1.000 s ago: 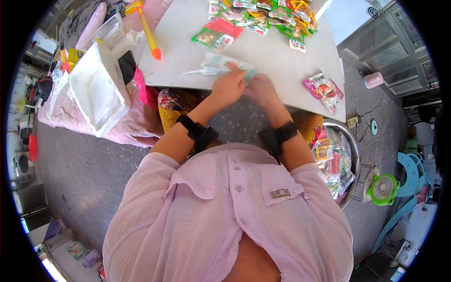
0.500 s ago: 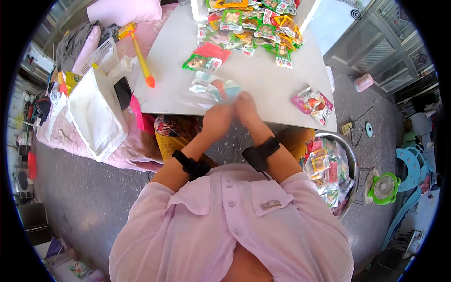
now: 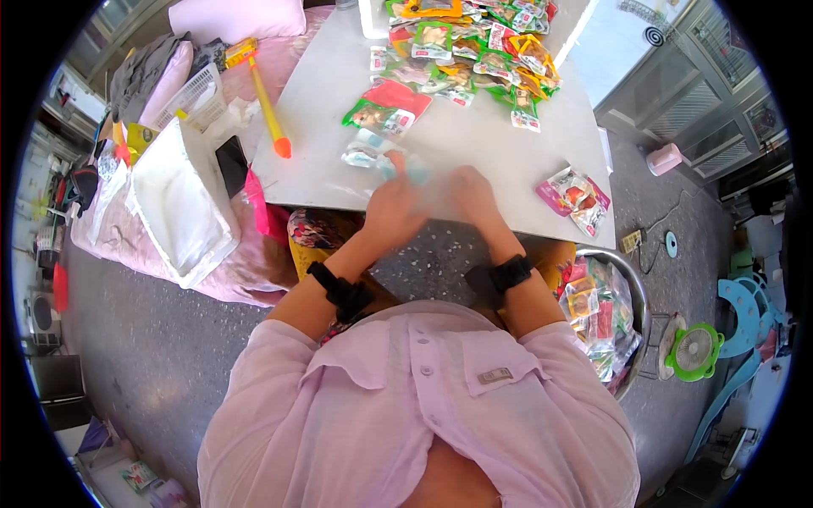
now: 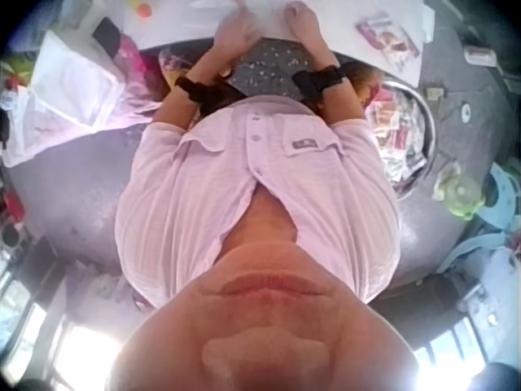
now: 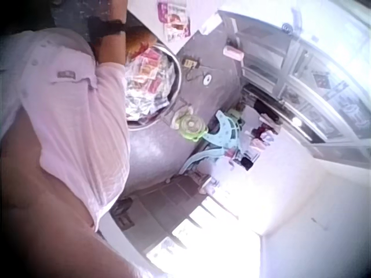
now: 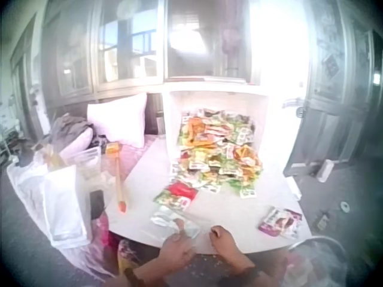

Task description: Packing small colored product pouches into a larger clear plastic bag.

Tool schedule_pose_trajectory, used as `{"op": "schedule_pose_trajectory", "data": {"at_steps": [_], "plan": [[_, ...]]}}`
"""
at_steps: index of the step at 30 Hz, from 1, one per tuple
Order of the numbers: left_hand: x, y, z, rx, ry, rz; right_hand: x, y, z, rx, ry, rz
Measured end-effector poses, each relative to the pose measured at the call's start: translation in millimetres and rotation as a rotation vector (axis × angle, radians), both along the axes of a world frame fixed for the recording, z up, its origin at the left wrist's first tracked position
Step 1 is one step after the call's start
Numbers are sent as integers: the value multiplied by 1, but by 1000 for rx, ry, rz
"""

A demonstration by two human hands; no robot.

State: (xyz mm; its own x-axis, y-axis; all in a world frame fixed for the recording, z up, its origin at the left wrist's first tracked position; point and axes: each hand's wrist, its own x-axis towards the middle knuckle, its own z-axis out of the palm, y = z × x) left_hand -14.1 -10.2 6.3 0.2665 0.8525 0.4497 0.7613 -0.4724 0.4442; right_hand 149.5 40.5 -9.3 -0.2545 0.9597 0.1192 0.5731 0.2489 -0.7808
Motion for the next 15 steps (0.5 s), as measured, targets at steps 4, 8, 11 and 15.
{"op": "schedule_pose_trajectory", "data": {"at_steps": [4,8,11,15], "plan": [[-7,32,2,186,33,56,14,-3,-21,405,-23,-190],[-13,55,4,165,265,101,14,-7,-31,576,-34,-175],[-20,57,-3,-18,335,57,10,-9,-26,518,19,-162],[-15,51,-15,40,256,174,11,-12,-23,512,53,-177]]}}
